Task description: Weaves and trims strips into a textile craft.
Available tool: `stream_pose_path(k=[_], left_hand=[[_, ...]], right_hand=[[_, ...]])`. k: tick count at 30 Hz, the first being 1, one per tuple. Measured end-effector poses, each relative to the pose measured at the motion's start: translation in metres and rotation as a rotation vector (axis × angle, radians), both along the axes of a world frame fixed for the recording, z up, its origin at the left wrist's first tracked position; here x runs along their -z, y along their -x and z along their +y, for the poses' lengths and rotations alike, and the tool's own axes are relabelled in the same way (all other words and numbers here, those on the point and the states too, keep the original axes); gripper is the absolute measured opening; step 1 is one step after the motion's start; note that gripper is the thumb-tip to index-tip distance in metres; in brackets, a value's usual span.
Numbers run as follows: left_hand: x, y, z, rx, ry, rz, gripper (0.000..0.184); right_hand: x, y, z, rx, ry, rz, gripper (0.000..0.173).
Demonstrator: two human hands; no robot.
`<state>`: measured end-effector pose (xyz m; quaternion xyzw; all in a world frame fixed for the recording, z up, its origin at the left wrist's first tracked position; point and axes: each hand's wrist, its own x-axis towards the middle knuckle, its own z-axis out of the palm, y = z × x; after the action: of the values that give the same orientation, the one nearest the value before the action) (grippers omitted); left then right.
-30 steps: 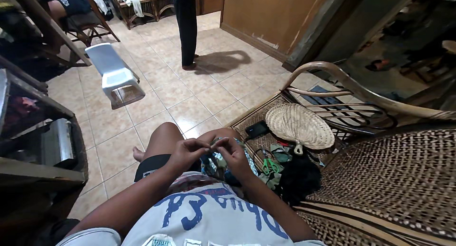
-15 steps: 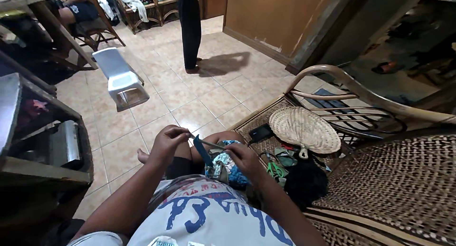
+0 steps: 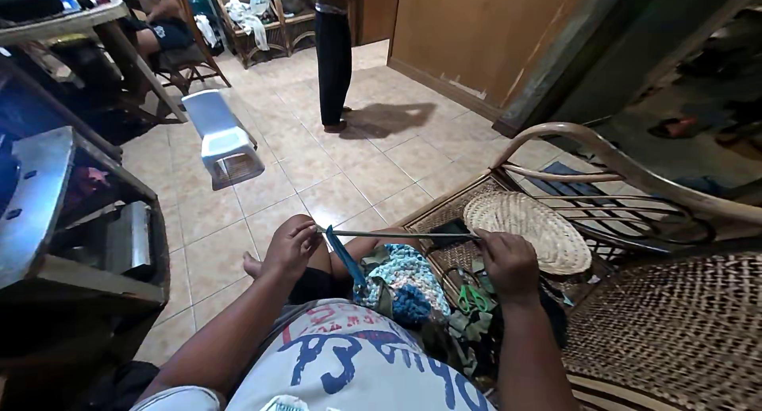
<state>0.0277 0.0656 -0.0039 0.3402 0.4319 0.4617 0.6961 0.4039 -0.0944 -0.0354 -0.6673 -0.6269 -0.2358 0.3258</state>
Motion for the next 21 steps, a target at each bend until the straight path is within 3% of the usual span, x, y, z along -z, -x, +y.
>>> stream_pose_path(k=[9,13,17,21], left_hand=[[0.002,-0.004,-0.003,-0.035,0.013,0.015,0.017],[0.001,-0.008,-0.005,-0.029,0.031,0.036,0.015],[0.003,-0.010,-0.005,-0.041,0.027,0.041,0.015],[0.004,-0.012,-0.007,-0.027,0.023,0.056,0.014]], right_hand=[[0.029,-0.003,0.002,0.220,0.159,0.176,0.022],[0.027,0.010,0.006,0.174,0.093,0.753,0.029],[0.015,0.020,0.015,-0.172,-0.323,1.504,0.024],[-0.011,0.024,0.010,-0.401,-0.636,1.949,0.041]])
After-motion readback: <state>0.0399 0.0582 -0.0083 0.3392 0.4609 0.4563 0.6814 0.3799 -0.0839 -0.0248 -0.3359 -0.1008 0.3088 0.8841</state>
